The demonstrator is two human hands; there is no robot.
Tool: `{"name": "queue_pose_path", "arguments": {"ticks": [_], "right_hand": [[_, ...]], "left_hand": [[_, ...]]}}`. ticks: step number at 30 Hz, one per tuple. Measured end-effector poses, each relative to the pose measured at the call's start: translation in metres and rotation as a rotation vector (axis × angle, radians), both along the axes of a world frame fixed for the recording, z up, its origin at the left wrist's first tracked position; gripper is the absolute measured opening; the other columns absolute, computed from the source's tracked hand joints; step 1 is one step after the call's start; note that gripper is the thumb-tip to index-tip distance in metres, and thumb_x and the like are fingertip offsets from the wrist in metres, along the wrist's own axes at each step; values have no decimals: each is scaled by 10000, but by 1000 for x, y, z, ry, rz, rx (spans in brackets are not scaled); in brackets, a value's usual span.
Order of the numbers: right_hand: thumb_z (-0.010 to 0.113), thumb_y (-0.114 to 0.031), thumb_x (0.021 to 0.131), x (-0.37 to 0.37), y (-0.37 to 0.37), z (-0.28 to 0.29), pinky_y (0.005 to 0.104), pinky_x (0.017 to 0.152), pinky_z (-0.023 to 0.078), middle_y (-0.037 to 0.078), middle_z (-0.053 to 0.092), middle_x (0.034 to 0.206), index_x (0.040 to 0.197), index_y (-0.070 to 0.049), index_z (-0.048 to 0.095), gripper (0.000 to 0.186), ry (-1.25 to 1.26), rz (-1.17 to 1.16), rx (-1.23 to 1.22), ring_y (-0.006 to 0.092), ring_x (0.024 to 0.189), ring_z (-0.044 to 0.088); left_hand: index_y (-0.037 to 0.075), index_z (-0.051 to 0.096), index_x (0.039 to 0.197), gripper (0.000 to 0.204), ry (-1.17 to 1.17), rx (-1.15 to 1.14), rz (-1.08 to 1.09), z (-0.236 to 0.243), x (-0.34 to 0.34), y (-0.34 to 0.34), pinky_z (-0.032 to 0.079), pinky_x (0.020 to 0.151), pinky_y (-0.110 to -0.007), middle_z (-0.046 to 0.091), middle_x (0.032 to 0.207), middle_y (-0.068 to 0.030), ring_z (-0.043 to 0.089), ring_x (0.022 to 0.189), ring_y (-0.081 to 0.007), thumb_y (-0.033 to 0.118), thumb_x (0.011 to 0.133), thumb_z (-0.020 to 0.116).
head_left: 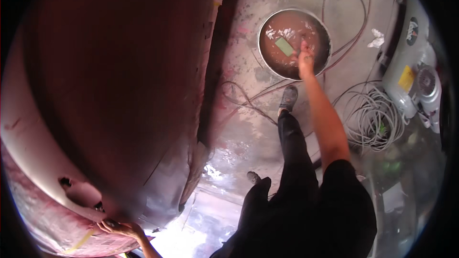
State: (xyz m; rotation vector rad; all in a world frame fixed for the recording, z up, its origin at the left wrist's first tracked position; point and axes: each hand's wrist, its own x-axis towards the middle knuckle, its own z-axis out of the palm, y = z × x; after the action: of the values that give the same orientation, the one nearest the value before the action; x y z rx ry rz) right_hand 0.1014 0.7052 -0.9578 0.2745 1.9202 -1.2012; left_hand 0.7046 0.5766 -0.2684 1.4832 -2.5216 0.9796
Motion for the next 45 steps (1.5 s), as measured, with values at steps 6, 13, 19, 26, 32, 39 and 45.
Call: {"name": "queue_pose_path", "arguments": {"ticks": [6, 13, 19, 26, 32, 39, 45], "right_hand": [[465, -400, 1106, -36, 41, -134, 562, 983, 547, 303, 735, 1140, 1163, -24, 745, 473, 868, 933, 494, 464, 1117, 703], [552, -259, 1051, -6, 46, -160, 476, 992, 554, 256, 742, 1192, 1205, -14, 764, 359, 676, 956, 69, 360, 1142, 715], [608, -180, 1085, 32, 43, 32, 462, 1055, 605, 131, 545, 1532, 1509, -50, 584, 444, -441, -80, -537, 261, 1337, 593], [762, -138, 988, 205, -1, 347, 365, 930, 606, 53, 677, 1363, 1392, -46, 681, 422, -405, 215, -724, 151, 1156, 653], [787, -129, 975, 343, -3, 521, 257, 845, 598, 68, 767, 1175, 1331, 2, 709, 387, -463, 364, -981, 104, 944, 706], [737, -146, 1010, 422, 36, 589, 290, 948, 583, 83, 729, 1298, 1474, 20, 624, 505, -400, 602, -1172, 108, 1115, 680], [709, -229, 1045, 505, 25, 598, 272, 921, 554, 18, 722, 1255, 1548, -14, 566, 566, -399, 430, -1224, 84, 1101, 662]], "left_hand": [[32, 489, 1556, 521, -40, -10, -47, -2, -18, -3, 350, 1203, -618, 355, 1655, -297, 379, 1510, -512, 207, 1066, 504], [23, 495, 1545, 534, -52, -28, -6, 3, -14, 19, 327, 1219, -617, 378, 1637, -300, 381, 1501, -526, 106, 1018, 507], [28, 518, 1520, 520, 27, -29, 2, -13, 0, -1, 295, 1237, -618, 396, 1618, -311, 367, 1509, -535, 67, 1002, 500], [101, 762, 1311, 457, 203, 85, -211, -9, 10, 28, 265, 1275, -630, 491, 1573, -264, 399, 1520, -506, -44, 928, 558], [-49, 752, 1237, 300, 1207, 870, 120, -72, -40, 101, 495, 1051, -348, 622, 1346, -134, 618, 1240, -234, 90, 971, 749], [-48, 769, 1097, 237, 1789, 1264, -22, -62, 0, 101, 477, 986, -298, 708, 1212, -1, 613, 1076, -97, 181, 1035, 756], [-63, 762, 1123, 277, 1153, 1009, -155, -28, 52, 77, 528, 939, -334, 719, 1183, -103, 669, 1076, -176, 195, 1020, 764]]}}
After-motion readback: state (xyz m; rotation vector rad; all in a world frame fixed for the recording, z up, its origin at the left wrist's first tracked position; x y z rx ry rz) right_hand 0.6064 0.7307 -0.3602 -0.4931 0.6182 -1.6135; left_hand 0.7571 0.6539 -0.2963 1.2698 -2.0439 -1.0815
